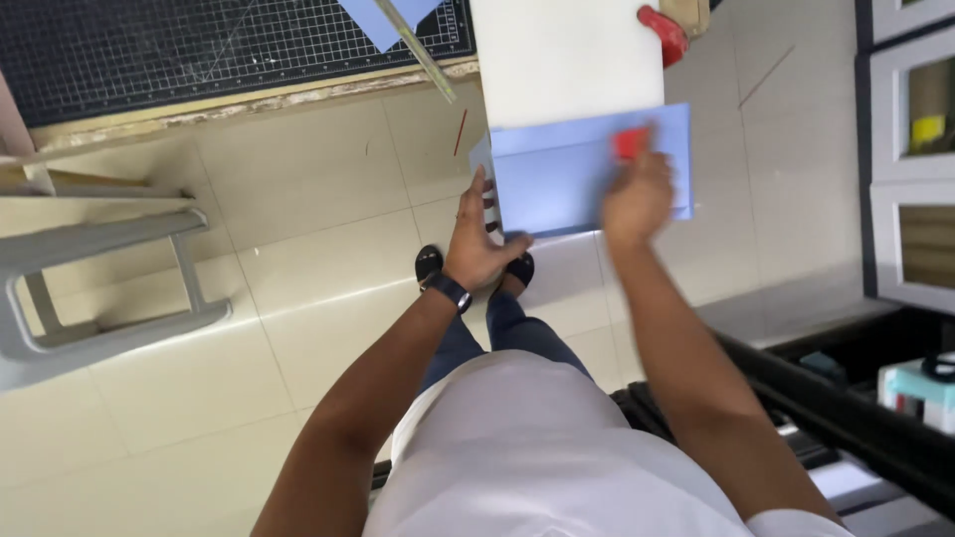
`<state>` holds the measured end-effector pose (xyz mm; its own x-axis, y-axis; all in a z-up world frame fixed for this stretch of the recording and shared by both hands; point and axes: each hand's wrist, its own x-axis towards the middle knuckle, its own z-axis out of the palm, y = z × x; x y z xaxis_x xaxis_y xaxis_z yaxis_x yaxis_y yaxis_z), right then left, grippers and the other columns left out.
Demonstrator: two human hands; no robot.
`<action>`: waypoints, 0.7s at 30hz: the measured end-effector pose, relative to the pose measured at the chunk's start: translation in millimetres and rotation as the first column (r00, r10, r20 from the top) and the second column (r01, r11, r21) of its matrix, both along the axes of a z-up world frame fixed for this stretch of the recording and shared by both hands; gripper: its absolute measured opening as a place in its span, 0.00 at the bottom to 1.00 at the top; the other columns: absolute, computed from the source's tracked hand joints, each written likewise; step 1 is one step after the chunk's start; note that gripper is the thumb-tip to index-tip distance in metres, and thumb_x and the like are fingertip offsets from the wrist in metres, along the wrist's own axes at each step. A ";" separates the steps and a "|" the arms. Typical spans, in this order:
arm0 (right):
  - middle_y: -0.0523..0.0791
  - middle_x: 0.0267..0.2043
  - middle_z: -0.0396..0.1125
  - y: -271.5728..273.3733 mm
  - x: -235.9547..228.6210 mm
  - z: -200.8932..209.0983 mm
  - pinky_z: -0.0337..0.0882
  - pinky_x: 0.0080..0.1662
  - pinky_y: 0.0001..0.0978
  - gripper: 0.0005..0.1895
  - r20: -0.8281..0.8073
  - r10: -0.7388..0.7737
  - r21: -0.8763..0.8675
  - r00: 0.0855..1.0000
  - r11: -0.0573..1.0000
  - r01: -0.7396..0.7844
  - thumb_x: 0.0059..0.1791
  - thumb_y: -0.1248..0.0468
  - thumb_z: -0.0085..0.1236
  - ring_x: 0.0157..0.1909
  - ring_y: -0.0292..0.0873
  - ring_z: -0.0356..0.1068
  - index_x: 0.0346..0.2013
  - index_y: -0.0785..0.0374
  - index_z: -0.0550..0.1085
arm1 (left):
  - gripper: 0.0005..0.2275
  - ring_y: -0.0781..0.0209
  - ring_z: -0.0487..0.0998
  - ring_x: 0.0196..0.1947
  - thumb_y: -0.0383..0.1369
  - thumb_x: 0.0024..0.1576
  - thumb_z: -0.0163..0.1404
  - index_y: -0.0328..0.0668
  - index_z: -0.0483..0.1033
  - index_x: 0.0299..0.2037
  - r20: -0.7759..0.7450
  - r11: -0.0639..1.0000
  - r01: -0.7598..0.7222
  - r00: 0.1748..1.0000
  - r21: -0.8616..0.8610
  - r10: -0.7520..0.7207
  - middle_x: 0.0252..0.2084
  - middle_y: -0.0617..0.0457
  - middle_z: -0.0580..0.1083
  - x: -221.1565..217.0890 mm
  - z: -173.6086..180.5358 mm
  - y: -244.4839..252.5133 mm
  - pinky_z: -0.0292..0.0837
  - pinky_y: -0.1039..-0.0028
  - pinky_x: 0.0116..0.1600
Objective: Wrapping a white box with blue adhesive paper using a squeegee and utility knife
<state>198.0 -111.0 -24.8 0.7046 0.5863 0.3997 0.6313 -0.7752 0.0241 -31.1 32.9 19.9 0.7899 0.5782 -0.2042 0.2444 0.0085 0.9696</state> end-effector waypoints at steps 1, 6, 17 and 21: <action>0.53 0.41 0.71 18.1 -43.0 4.7 0.72 0.39 0.47 0.28 -0.004 -0.022 -0.001 1.000 1.000 0.022 0.55 0.64 0.52 0.38 0.56 0.75 0.72 0.61 0.64 | 0.53 0.26 0.64 0.66 0.36 0.49 0.66 0.33 0.35 0.77 -0.004 1.000 0.022 1.000 -0.001 -0.022 0.69 0.29 0.55 -5.6 -15.5 -2.8 0.76 0.47 0.62; 0.49 0.38 0.68 51.6 -91.2 17.9 0.70 0.35 0.45 0.30 -0.004 0.238 -0.051 0.971 0.970 -0.238 0.55 0.60 0.48 0.35 0.53 0.71 0.73 0.48 0.62 | 0.36 0.32 0.63 0.69 0.18 0.55 0.51 0.42 0.52 0.75 0.153 0.962 0.098 0.986 -0.254 -0.060 0.73 0.38 0.58 -15.6 -58.9 14.5 0.73 0.45 0.62; 0.49 0.40 0.68 66.1 -114.3 16.4 0.68 0.35 0.46 0.31 -0.020 0.108 -0.069 0.994 0.992 -0.110 0.50 0.64 0.52 0.37 0.53 0.69 0.69 0.49 0.66 | 0.32 0.43 0.73 0.62 0.14 0.53 0.41 0.48 0.63 0.70 0.145 0.941 0.098 0.988 -0.323 -0.053 0.65 0.45 0.62 -11.2 -116.6 26.1 0.75 0.60 0.61; 0.45 0.45 0.68 8.1 -8.1 -0.3 0.66 0.33 0.42 0.33 0.037 -0.348 -0.315 0.937 0.886 0.342 0.58 0.51 0.48 0.38 0.47 0.68 0.78 0.43 0.51 | 0.29 0.53 0.76 0.60 0.17 0.54 0.41 0.47 0.64 0.68 0.121 0.943 0.102 0.990 -0.316 -0.067 0.66 0.49 0.68 -10.5 -95.0 34.6 0.72 0.71 0.59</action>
<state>189.9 -102.9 -25.1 0.8909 0.3968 0.2210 0.3283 -0.8989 0.2903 -41.7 67.5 -75.1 0.8604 0.4261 -0.2796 0.1531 0.3073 0.9392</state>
